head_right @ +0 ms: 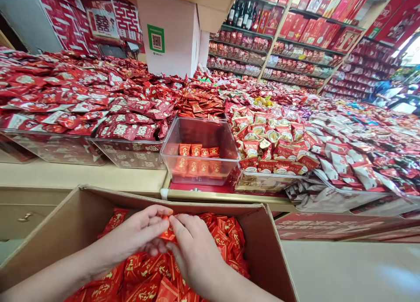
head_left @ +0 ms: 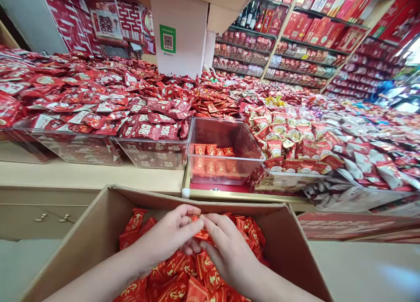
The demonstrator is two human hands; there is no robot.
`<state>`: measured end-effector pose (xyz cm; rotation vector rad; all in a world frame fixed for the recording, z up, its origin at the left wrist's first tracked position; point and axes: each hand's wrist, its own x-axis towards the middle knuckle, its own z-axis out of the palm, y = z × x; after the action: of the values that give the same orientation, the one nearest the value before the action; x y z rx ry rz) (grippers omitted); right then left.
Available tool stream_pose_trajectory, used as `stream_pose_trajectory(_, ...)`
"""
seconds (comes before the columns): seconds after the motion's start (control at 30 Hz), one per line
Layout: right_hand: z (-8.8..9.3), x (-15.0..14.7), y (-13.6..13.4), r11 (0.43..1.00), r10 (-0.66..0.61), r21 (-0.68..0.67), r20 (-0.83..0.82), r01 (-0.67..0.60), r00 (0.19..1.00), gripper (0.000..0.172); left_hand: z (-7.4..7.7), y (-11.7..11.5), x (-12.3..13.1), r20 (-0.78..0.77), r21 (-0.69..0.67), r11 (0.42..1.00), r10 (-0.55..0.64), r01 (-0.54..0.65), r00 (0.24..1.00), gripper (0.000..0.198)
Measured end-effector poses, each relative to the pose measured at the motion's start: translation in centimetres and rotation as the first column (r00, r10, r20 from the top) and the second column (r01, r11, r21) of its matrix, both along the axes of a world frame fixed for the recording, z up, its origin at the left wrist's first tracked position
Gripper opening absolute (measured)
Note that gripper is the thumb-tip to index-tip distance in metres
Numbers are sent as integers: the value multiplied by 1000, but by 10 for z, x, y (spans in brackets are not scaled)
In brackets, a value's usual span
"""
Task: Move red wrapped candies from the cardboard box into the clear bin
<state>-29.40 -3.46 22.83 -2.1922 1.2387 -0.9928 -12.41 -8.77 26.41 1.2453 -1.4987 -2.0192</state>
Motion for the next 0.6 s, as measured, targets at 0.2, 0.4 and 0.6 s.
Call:
stream_pose_trajectory(0.2,10,-2,-2,866,-132,484,467,-128,874,45,-6,-6,1,-19,-209,974,84,-86,996,37)
stream_pose_trajectory(0.4,5,0,-6,682,-303,669,626,-296,718,28,-8,-5,4,-19,-190,977,94,-96,995,31)
stream_pose_trajectory(0.6,-26,6,3,699,-368,686,590,-205,718,40,-8,1,1,14,-272,958,94,-87,995,21)
